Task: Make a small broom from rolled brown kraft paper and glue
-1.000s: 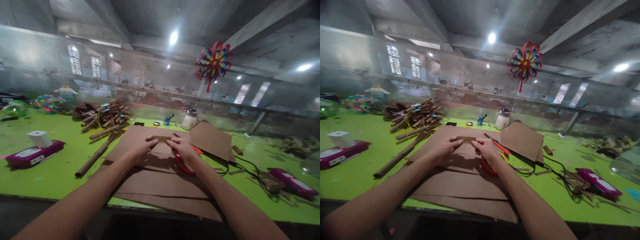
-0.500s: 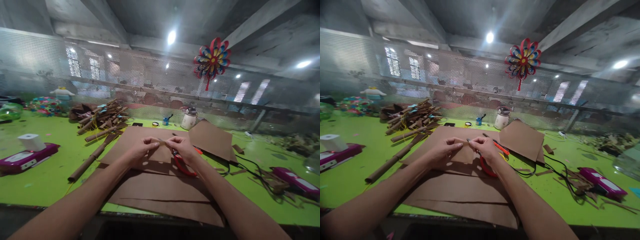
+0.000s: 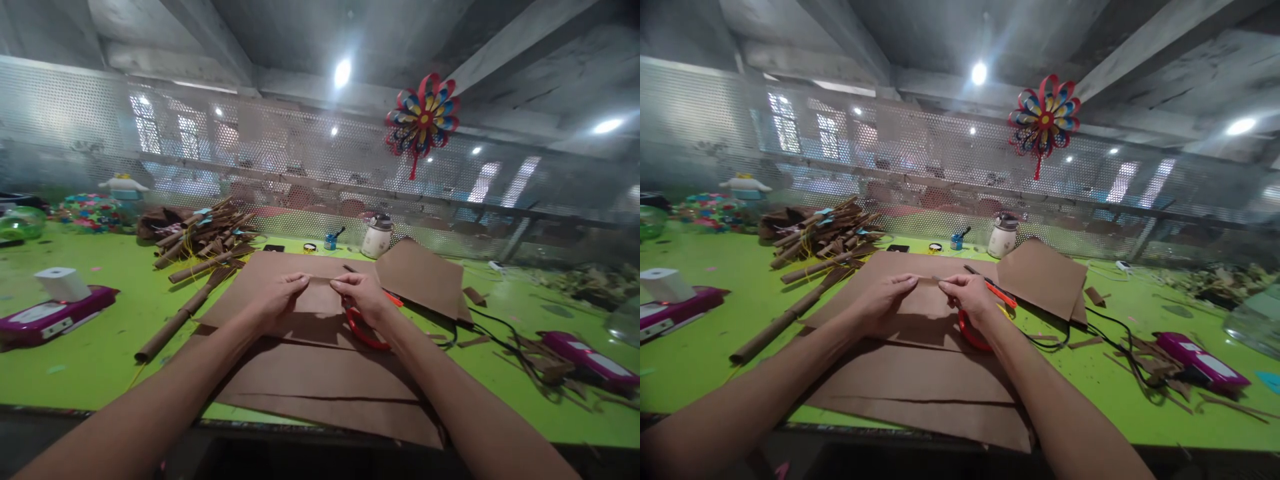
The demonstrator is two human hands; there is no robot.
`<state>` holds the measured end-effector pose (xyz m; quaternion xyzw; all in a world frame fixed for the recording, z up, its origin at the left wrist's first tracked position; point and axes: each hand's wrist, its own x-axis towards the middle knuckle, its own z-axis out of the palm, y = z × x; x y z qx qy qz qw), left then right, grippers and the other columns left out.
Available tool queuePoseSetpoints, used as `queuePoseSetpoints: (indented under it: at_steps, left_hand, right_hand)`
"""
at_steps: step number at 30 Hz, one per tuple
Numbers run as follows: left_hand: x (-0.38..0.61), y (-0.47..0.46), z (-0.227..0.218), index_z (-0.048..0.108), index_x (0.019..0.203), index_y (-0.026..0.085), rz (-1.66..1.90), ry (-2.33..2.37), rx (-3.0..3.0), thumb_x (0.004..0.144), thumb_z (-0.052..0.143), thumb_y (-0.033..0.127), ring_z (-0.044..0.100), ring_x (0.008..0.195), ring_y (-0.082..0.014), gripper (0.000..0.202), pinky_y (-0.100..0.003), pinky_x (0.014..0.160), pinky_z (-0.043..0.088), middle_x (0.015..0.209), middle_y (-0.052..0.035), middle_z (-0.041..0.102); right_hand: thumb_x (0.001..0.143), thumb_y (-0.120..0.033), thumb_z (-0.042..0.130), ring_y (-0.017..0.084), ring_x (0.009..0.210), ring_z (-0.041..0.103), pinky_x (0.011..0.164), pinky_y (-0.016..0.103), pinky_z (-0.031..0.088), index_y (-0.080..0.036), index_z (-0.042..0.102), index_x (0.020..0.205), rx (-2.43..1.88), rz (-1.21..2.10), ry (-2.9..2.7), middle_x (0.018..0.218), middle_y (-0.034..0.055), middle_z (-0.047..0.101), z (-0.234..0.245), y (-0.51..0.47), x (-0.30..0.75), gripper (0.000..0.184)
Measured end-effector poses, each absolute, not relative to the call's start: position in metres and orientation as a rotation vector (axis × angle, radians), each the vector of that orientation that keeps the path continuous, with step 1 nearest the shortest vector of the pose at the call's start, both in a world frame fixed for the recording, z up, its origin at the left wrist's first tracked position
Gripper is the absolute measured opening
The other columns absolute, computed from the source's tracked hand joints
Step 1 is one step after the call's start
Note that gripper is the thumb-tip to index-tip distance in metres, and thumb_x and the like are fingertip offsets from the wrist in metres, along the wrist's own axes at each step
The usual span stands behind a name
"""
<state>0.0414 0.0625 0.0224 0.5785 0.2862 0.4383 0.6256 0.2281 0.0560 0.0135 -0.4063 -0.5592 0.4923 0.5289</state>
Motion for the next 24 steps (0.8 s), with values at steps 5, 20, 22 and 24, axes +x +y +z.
queuePoseSetpoints:
  at_steps: [5,20,22,24]
  left_hand:
    - [0.04,0.067,0.021,0.06,0.068,0.014,1.008,0.754,1.349,0.067,0.064,0.035,0.039,0.045,-0.0052,0.021,-0.018,0.045,0.032,0.053,0.0037,0.05]
    - [0.035,0.064,0.024,0.067,0.089,0.013,1.046,0.778,1.415,0.062,0.065,0.027,0.042,0.055,-0.0078,0.03,-0.02,0.05,0.029,0.064,-0.0013,0.056]
    - [0.036,0.063,0.025,0.067,0.086,0.012,1.065,0.79,1.416,0.061,0.066,0.027,0.041,0.055,-0.0082,0.029,-0.02,0.049,0.029,0.064,-0.0017,0.056]
    - [0.036,0.061,0.027,0.067,0.085,0.012,1.062,0.768,1.404,0.061,0.066,0.026,0.041,0.056,-0.0079,0.028,-0.019,0.05,0.029,0.066,-0.0016,0.056]
  right_hand:
    - [0.056,-0.035,0.071,0.006,0.04,0.042,0.044,0.021,0.033,-0.012,0.063,0.068,-0.996,1.165,-1.28,0.048,-0.004,0.049,0.013,0.058,0.229,0.027]
    - [0.059,-0.019,0.065,0.005,0.045,0.037,0.046,0.021,0.028,-0.014,0.067,0.074,-0.852,1.137,-1.376,0.05,-0.0043,0.05,0.023,0.045,0.226,0.016]
    - [0.059,-0.018,0.065,0.005,0.045,0.038,0.046,0.021,0.028,-0.014,0.067,0.074,-0.854,1.135,-1.375,0.051,-0.0038,0.051,0.022,0.045,0.225,0.016]
    - [0.059,-0.017,0.064,0.005,0.044,0.038,0.045,0.021,0.028,-0.014,0.067,0.072,-0.867,1.131,-1.364,0.05,-0.0039,0.051,0.021,0.046,0.225,0.014]
